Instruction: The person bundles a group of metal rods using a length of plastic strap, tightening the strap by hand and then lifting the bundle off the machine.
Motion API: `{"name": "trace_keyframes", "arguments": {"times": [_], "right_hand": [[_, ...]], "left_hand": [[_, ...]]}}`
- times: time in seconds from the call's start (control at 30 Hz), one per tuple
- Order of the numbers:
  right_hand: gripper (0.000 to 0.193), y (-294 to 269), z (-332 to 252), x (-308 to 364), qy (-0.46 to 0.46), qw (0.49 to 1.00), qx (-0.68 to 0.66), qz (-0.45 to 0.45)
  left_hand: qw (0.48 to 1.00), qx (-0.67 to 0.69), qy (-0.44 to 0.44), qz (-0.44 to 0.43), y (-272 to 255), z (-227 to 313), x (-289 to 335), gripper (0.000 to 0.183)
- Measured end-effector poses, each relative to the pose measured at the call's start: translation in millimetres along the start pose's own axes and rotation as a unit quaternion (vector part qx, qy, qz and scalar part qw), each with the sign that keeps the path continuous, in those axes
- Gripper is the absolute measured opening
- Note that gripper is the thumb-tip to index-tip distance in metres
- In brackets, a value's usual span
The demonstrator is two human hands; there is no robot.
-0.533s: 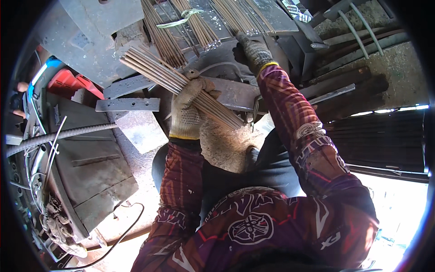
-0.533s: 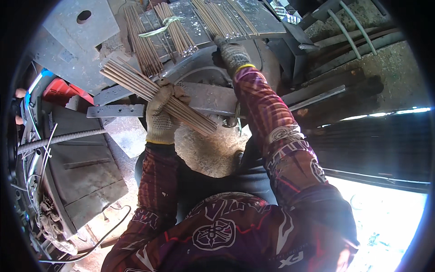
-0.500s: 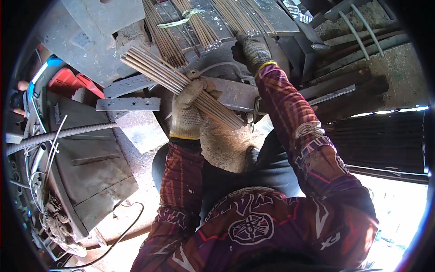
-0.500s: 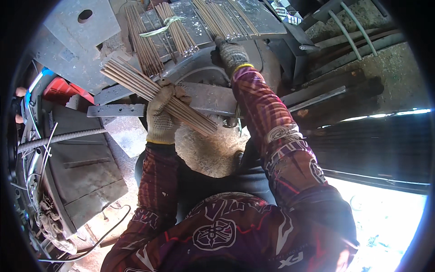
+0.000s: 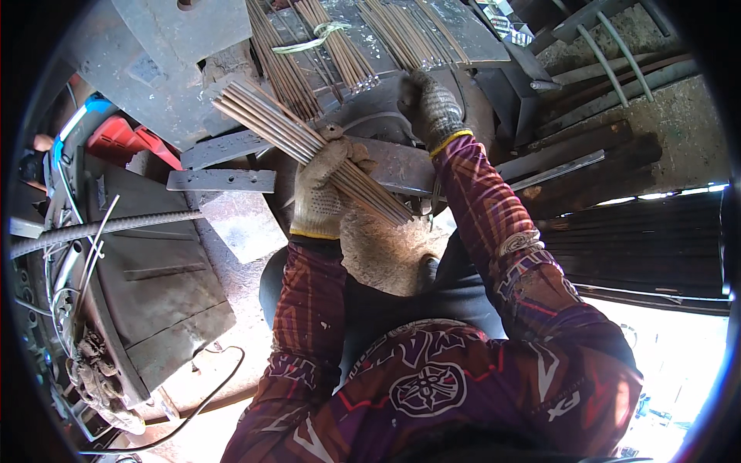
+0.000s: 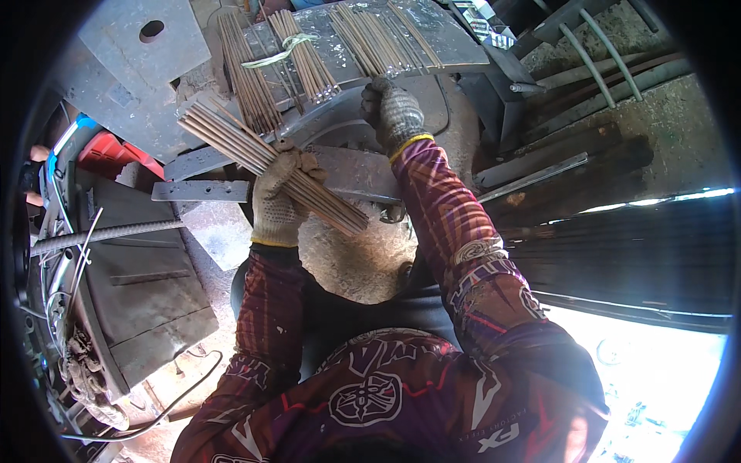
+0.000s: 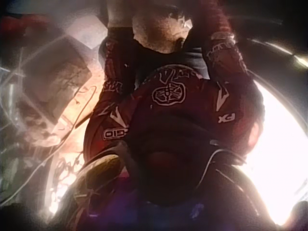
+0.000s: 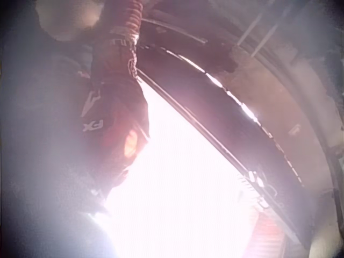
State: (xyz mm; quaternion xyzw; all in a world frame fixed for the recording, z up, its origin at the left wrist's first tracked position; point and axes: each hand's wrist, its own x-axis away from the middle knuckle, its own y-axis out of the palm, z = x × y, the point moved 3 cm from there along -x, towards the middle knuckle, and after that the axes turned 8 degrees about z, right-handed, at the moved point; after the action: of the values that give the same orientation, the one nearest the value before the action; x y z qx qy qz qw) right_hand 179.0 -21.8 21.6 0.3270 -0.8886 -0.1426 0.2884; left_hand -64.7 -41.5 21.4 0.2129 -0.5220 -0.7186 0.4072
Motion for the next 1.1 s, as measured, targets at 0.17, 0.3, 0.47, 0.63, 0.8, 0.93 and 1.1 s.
{"name": "trace_keyframes", "arguments": {"times": [0.17,0.3,0.47,0.63,0.8,0.93,1.1], "right_hand": [[0.023,9,-4,8,0.061,0.998,0.03,0.016],[0.038,-15,-17,-23,0.039,0.998,0.042,-0.041],[0.034,6,-12,-2,0.166,0.977,-0.054,-0.123],[0.033,1,-11,1,0.094,0.986,0.003,-0.137],[0.028,7,-16,21,0.003,0.993,0.077,-0.087],[0.029,-21,-26,31,0.005,0.982,0.122,-0.143],[0.034,-18,-33,122,-0.059,0.941,0.295,-0.156]], "left_hand": [[1.0,-0.026,-0.006,0.004,-4,1,1,0.021],[0.999,-0.04,-0.019,-0.001,8,-12,-2,0.022],[0.999,-0.048,-0.009,0.015,-1,-6,-1,0.022],[0.999,-0.022,0.007,0.022,1,-10,-4,0.022],[0.999,-0.035,-0.011,-0.014,-5,-9,-8,0.022],[0.998,-0.056,-0.015,0.003,4,-11,-7,0.025],[0.997,-0.068,-0.016,0.022,6,-5,-6,0.029]]}}
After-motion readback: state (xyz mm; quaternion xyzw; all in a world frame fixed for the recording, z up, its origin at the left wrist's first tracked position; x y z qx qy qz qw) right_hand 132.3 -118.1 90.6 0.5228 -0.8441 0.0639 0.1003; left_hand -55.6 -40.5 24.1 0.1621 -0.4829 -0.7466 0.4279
